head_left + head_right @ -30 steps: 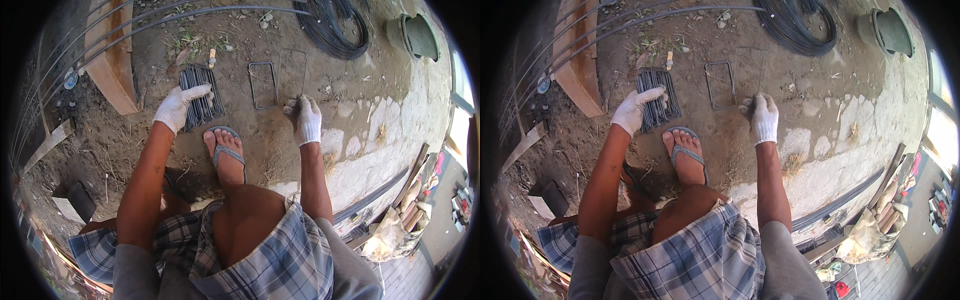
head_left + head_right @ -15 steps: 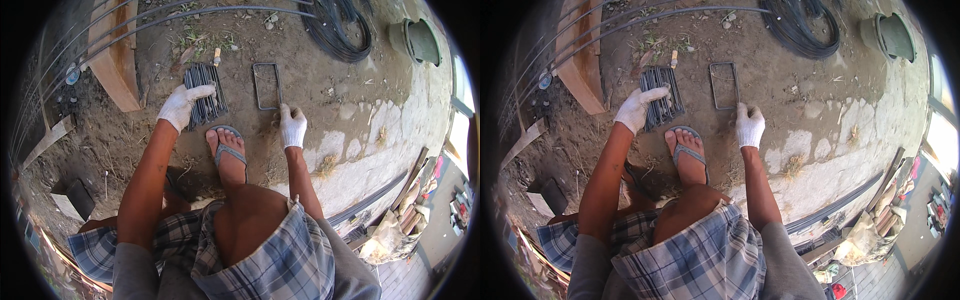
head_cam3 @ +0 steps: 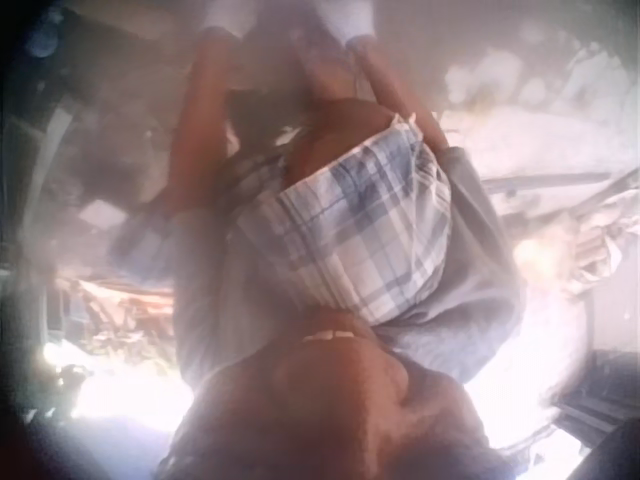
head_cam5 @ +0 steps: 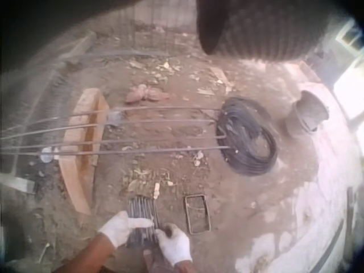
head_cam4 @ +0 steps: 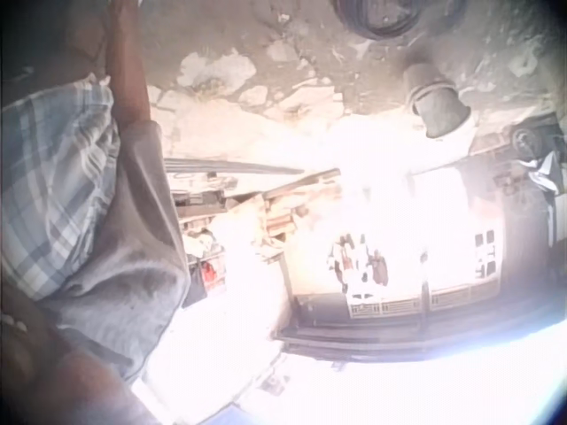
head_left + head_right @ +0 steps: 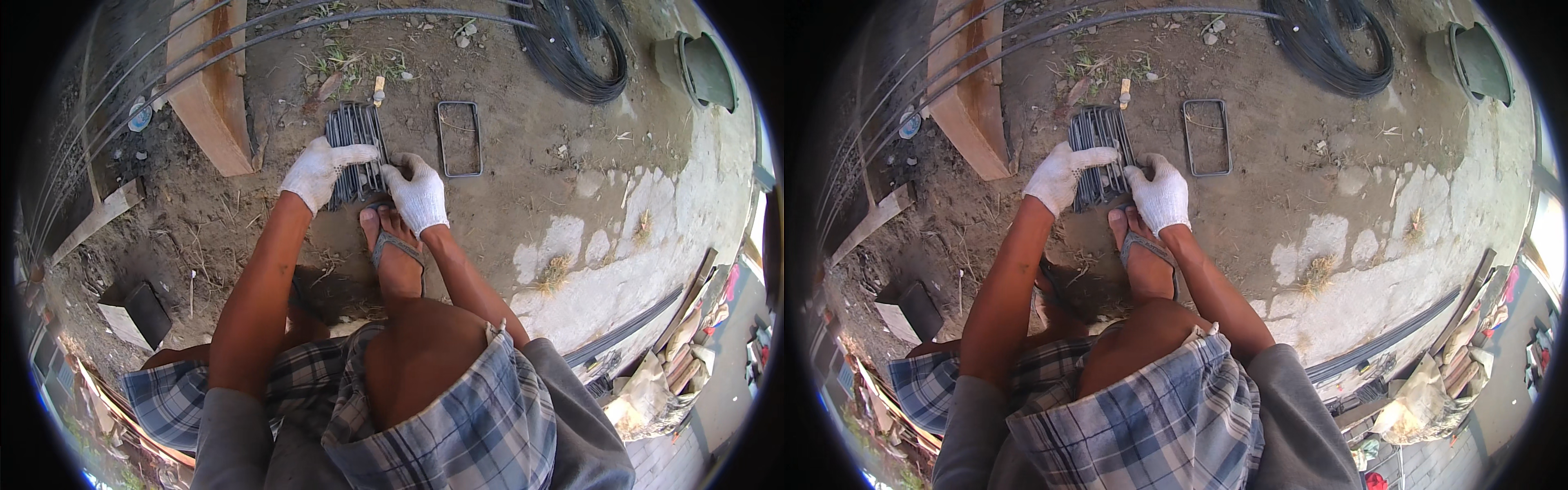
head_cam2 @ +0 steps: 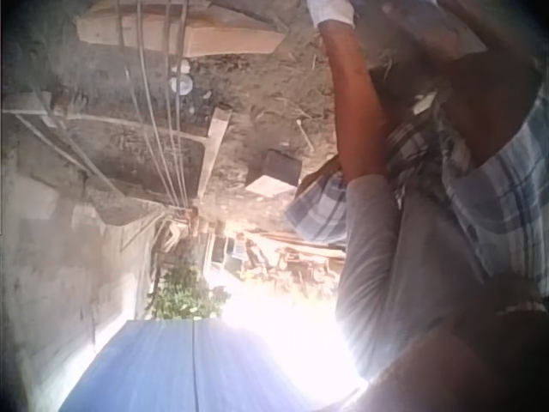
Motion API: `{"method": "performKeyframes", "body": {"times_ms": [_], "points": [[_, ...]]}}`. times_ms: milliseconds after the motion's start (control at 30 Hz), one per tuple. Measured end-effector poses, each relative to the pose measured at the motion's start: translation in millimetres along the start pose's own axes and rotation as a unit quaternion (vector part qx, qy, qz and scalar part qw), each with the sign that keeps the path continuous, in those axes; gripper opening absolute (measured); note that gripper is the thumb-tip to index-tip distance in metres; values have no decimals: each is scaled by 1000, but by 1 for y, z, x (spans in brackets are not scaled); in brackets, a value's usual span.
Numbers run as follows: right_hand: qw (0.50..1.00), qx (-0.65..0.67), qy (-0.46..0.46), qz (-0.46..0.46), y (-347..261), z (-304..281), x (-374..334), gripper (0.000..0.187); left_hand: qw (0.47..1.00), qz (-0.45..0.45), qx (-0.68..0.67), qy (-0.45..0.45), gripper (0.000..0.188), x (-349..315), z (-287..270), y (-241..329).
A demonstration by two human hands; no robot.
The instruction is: The person sits on the ground and assembles small rectangular metal frames by hand. They pick up individual metal pieces, fit them together, and stack the completed frames into a pile. Finally, they gather the stack of frames and place them onto a larger rebar grid.
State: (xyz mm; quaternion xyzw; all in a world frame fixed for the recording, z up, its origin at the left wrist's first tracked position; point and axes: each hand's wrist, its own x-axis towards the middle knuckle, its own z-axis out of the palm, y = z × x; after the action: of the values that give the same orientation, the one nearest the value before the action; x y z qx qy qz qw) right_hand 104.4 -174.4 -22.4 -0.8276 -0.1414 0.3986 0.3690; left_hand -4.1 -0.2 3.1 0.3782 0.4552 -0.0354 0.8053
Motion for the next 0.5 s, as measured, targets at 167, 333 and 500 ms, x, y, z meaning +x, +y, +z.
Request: {"method": "performKeyframes", "body": {"times_ms": [167, 333, 500], "points": [[995, -95, -24, -7, -9, -5, 11, 36, 1000, 20, 16, -3, 21, -4, 4, 2], [997, 70, -9, -30, 1, -8, 1, 28, 1000, 26, -5, -8, 22, -2, 3, 1], [989, 120, -65, -54, -6, -23, -17, 31, 1000, 13, -9, 3, 26, -3, 4, 3]]}}
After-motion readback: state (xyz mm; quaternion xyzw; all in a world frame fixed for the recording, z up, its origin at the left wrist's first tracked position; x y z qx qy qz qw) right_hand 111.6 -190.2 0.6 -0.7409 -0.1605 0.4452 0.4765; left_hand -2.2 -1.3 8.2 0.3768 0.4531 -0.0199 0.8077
